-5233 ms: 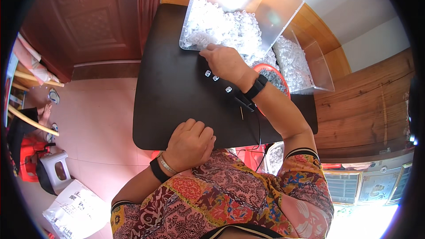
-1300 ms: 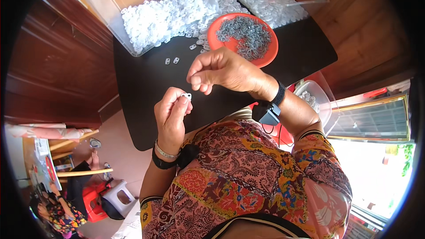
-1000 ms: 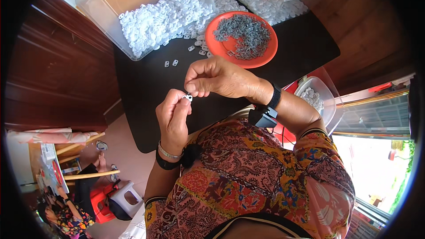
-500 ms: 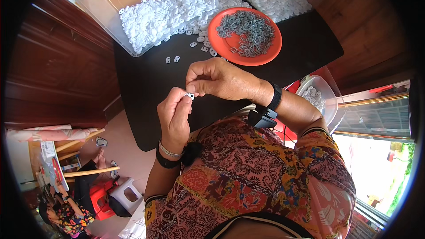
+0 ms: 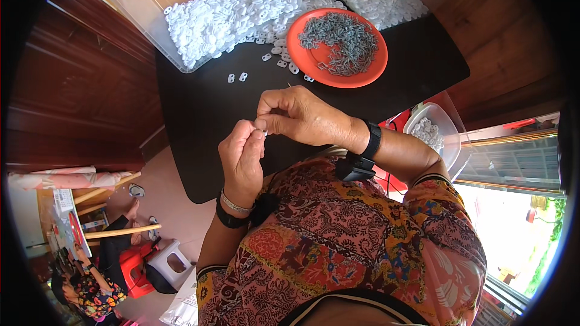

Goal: Inserting tiny metal pins or components into small white plastic hardware pieces using a needle tool.

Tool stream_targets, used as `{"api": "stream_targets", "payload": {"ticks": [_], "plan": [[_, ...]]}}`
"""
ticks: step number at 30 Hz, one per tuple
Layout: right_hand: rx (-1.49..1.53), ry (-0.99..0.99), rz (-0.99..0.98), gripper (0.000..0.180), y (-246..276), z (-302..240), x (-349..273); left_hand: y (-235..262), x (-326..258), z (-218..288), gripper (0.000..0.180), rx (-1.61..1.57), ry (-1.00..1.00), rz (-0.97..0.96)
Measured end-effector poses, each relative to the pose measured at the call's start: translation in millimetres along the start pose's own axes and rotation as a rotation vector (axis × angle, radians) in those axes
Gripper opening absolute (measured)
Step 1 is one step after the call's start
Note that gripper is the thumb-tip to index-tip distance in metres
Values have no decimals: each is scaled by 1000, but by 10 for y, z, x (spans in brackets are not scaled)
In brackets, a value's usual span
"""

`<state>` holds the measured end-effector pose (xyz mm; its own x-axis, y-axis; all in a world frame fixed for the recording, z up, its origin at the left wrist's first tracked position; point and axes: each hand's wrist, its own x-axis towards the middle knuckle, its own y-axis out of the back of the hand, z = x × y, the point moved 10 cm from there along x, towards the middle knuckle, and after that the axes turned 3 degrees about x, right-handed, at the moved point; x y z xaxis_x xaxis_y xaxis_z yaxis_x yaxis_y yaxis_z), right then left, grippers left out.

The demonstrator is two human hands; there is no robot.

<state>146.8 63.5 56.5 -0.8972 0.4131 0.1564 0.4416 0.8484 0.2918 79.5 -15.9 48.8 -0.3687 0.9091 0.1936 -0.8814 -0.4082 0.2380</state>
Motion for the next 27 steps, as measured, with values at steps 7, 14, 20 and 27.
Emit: {"api": "stream_targets", "payload": {"ticks": [7,14,20,27], "plan": [[381,-90,71,15,116,136,-51,49,28,-37,20,-33,31,15],[111,-23,71,11,-30,57,-146,58,3,-61,19,-45,21,5],[54,-40,58,9,-50,46,-152,24,-39,-57,20,-28,4,-15],[-42,75,-21,7,45,-143,-222,45,-49,-134,20,-67,11,-19]]}}
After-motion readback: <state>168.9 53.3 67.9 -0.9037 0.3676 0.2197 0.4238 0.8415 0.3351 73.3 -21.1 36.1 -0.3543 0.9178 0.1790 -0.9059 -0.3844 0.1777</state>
